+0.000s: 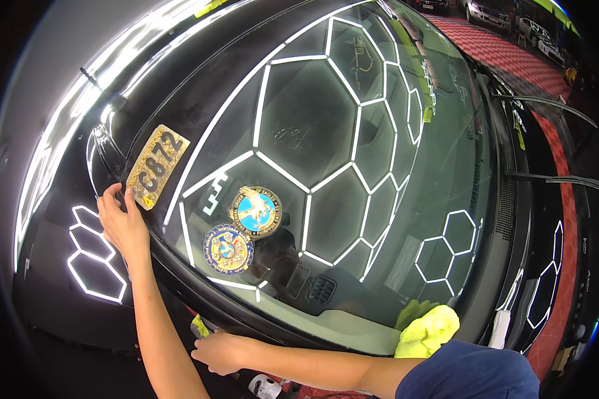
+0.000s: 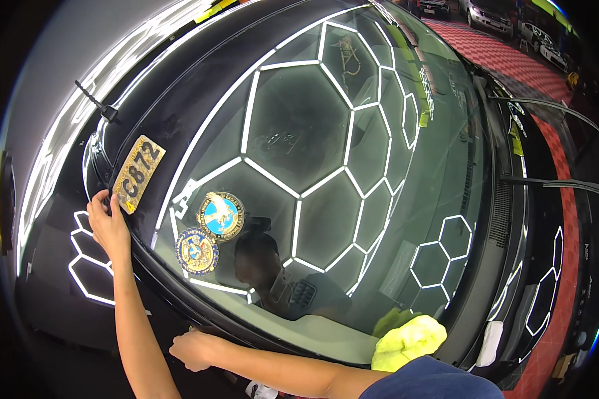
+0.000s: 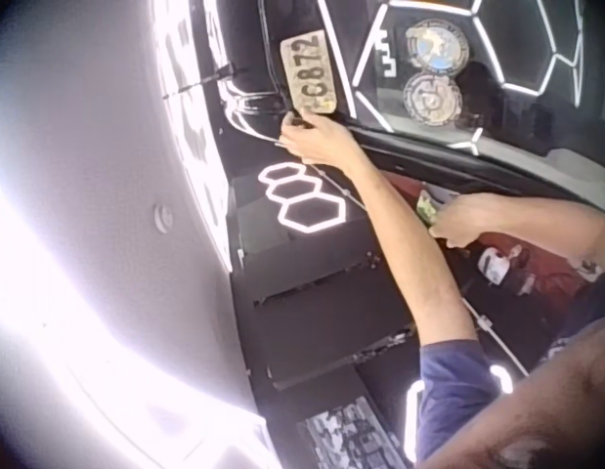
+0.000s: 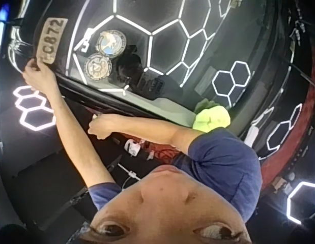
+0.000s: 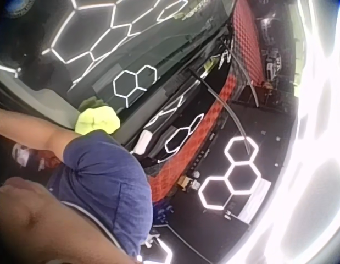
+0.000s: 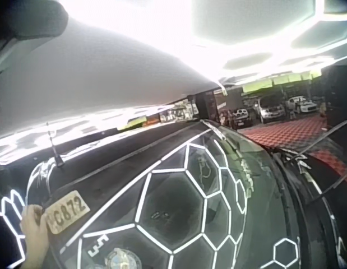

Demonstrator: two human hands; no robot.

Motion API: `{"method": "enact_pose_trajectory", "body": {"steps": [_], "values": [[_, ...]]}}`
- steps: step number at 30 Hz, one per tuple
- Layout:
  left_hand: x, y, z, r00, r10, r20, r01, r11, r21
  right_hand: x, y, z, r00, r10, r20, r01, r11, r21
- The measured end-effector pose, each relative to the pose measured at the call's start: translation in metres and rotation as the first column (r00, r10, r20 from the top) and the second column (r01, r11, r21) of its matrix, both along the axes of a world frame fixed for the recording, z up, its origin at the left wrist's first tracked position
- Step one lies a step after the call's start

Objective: The person applies a yellow decal to the upper corner of a car's windshield, smoothing it out by hand and using a yellow cloth.

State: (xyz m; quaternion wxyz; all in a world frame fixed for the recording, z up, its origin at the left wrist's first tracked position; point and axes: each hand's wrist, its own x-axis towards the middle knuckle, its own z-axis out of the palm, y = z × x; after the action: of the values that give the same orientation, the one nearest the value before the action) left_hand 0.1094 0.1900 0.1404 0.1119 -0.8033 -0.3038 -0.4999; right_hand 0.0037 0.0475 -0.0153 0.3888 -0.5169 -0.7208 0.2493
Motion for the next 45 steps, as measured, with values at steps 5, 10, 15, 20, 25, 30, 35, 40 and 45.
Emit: {"method": "enact_pose_trajectory", "body": {"steps": [5, 10, 15, 20, 25, 30, 35, 40, 45], "values": [[-0.005, -0.002, 0.003, 0.995, -0.036, -0.093, 0.037, 0.999, 0.004, 0.002, 0.001, -0.002, 0.999, 0.011, -0.048, -0.010, 1.000, 0.020], [-0.016, -0.007, 0.045, 0.915, 0.014, -0.403, -0.014, 1.000, 0.002, -0.006, 0.005, 0.009, 0.989, 0.087, 0.123, -0.077, 0.994, -0.083], [0.006, 0.009, 0.064, 0.843, -0.084, -0.531, -0.023, 0.981, -0.190, 0.020, -0.013, 0.015, 0.996, 0.052, 0.070, -0.048, 0.997, -0.056], [0.015, 0.018, 0.084, 0.820, -0.036, -0.571, -0.075, 0.983, -0.170, 0.020, -0.022, 0.020, 0.994, 0.090, 0.060, -0.089, 0.996, -0.022], [0.018, 0.011, 0.081, 0.785, 0.011, -0.619, -0.164, 0.968, -0.192, 0.013, -0.019, 0.010, 0.995, 0.084, 0.055, -0.085, 0.996, 0.012], [0.016, 0.011, 0.078, 0.774, -0.017, -0.633, -0.164, 0.960, -0.226, 0.016, -0.024, 0.015, 0.994, 0.089, 0.066, -0.089, 0.996, -0.010], [0.010, 0.010, 0.089, 0.874, -0.149, -0.462, -0.038, 0.928, -0.371, 0.017, -0.025, 0.012, 0.996, 0.049, 0.074, -0.050, 0.999, 0.017], [-0.008, 0.016, 0.098, 0.905, -0.162, -0.393, -0.011, 0.915, -0.403, 0.019, -0.027, 0.023, 0.994, 0.072, 0.083, -0.069, 0.997, -0.029], [-0.007, -0.003, 0.074, 0.862, -0.087, -0.500, -0.013, 0.981, -0.193, 0.021, -0.025, 0.020, 0.995, 0.075, 0.061, -0.073, 0.997, -0.034]]}}
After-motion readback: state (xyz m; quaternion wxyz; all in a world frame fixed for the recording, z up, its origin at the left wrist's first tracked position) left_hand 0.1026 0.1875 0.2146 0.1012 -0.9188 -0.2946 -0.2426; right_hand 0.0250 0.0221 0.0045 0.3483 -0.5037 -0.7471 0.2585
